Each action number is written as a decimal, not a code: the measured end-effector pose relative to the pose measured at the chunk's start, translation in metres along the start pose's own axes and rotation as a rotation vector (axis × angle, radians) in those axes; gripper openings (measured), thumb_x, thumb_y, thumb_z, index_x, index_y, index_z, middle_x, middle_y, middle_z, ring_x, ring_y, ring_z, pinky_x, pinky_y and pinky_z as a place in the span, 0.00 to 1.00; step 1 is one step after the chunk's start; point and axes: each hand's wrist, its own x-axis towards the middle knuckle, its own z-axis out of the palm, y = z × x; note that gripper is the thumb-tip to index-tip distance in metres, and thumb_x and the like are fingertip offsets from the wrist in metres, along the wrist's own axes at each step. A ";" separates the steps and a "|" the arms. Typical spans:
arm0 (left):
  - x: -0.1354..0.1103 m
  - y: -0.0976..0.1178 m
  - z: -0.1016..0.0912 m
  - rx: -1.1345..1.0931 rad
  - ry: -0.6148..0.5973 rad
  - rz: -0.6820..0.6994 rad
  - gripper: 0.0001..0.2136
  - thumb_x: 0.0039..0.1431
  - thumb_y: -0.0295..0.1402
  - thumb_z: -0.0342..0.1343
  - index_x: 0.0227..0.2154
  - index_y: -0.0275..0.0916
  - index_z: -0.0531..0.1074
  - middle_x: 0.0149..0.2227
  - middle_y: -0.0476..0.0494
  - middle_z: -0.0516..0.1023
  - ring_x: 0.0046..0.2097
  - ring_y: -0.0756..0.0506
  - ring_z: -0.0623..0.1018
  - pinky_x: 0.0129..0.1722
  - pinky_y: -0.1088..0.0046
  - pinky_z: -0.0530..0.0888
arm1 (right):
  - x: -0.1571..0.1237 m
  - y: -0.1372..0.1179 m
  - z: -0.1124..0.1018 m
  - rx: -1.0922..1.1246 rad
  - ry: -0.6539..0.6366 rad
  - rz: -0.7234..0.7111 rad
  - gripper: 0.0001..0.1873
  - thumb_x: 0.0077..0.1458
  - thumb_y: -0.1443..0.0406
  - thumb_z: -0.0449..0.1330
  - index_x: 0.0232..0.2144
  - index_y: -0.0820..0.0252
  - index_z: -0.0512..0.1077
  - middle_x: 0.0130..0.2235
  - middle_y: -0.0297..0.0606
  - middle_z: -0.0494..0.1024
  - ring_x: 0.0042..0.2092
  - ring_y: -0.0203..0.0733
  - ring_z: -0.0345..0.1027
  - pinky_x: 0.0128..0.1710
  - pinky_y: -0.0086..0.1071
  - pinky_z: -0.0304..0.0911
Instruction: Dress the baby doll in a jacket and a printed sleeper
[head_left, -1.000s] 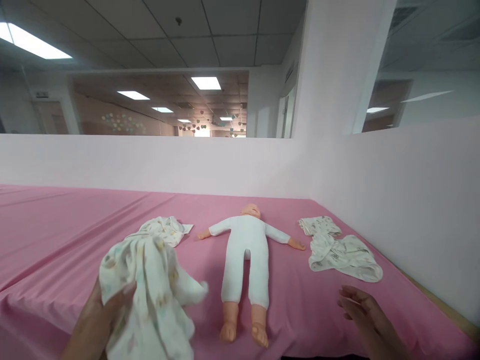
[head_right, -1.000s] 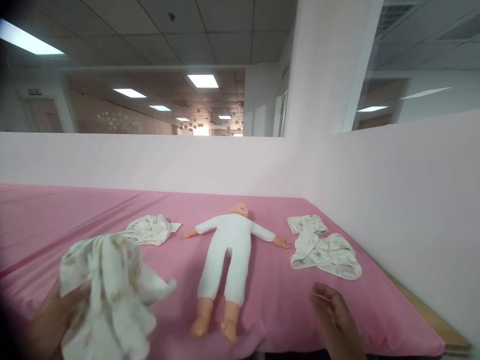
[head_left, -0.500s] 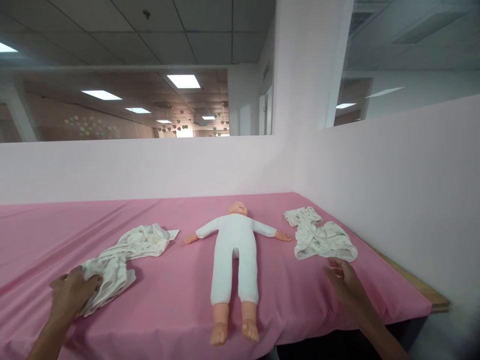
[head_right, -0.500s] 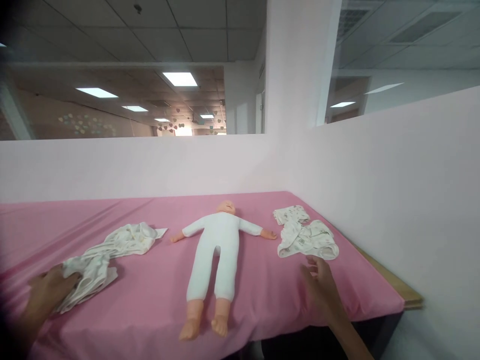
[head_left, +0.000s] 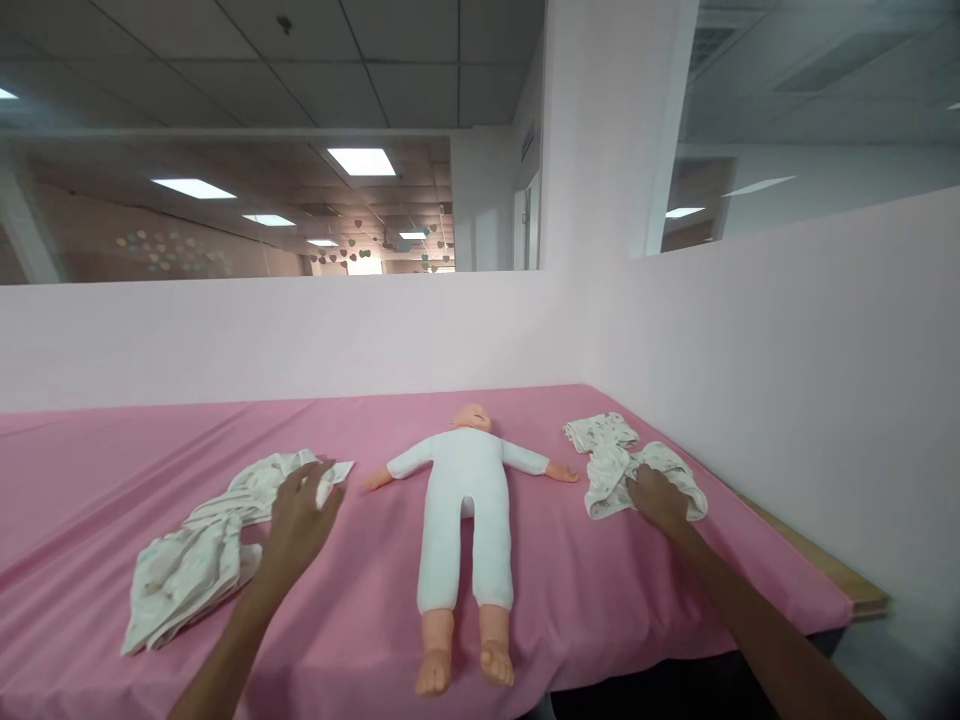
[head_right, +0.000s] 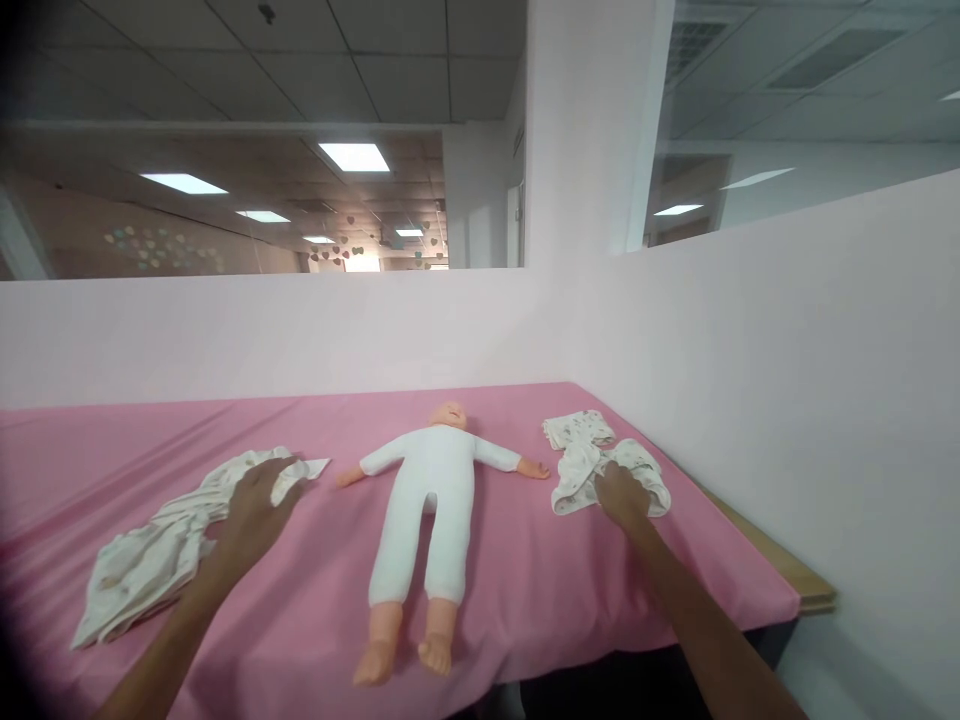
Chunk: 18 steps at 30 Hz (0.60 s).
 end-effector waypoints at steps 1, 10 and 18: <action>0.000 0.014 0.000 -0.050 -0.008 0.030 0.23 0.63 0.48 0.43 0.53 0.39 0.69 0.54 0.35 0.70 0.59 0.35 0.67 0.59 0.52 0.63 | 0.002 -0.001 -0.003 -0.020 0.001 0.010 0.16 0.59 0.62 0.46 0.42 0.64 0.69 0.45 0.53 0.74 0.47 0.58 0.70 0.42 0.45 0.62; -0.001 0.121 -0.034 -0.490 -0.262 0.068 0.19 0.64 0.45 0.48 0.53 0.44 0.67 0.56 0.39 0.69 0.57 0.39 0.70 0.55 0.56 0.69 | -0.053 -0.070 -0.094 1.005 0.333 -0.266 0.12 0.56 0.57 0.52 0.26 0.58 0.64 0.28 0.33 0.68 0.31 0.38 0.61 0.30 0.31 0.58; 0.013 0.224 -0.060 -1.107 -0.742 0.213 0.31 0.54 0.44 0.62 0.60 0.45 0.63 0.58 0.38 0.69 0.58 0.36 0.71 0.52 0.58 0.72 | -0.178 -0.174 -0.190 1.528 -0.256 -0.885 0.06 0.54 0.60 0.57 0.29 0.57 0.69 0.32 0.34 0.71 0.35 0.39 0.66 0.38 0.34 0.66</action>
